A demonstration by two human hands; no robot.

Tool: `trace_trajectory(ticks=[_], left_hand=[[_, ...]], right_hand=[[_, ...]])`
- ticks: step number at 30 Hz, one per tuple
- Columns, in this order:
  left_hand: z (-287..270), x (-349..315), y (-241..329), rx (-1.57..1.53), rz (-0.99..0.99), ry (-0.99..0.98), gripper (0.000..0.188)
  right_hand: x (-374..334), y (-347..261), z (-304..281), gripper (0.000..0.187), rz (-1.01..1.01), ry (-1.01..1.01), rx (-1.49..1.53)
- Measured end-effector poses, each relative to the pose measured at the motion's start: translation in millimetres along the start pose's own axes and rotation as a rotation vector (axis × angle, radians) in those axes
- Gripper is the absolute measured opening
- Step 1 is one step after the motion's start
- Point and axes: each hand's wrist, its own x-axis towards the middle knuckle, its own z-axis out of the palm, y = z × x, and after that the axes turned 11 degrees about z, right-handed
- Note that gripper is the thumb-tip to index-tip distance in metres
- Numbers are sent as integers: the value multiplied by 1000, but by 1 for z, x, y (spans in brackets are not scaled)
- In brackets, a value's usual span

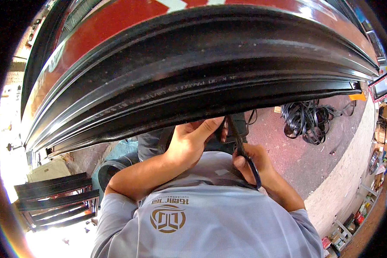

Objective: The person trims a black rubber seal attached to a red and black window frame using shears. They repeatedly reposition the frame, cut sections of the seal, and remove the cut pieces. Another person is visible in the background handling similar frames.

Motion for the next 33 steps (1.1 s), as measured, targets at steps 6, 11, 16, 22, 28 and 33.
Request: trace_trajectory(ticks=[6, 11, 16, 22, 28, 33], left_hand=[[-10, 0, 3, -1, -42, 33, 18], [-28, 5, 7, -94, 65, 23, 15], [-49, 4, -3, -306, 147, 153, 32], [-86, -4, -4, -182, 287, 41, 48], [-119, -18, -4, 100, 339, 25, 42], [-124, -22, 21, 837, 348, -36, 30]], right_hand=[[24, 18, -12, 35, 151, 135, 135], [64, 21, -36, 39, 39, 391, -326], [156, 33, -34, 40, -371, 419, 140], [287, -11, -29, 30, -363, 502, -490], [338, -168, 34, 63, -624, 189, -274], [411, -186, 51, 97, -573, 197, -209]])
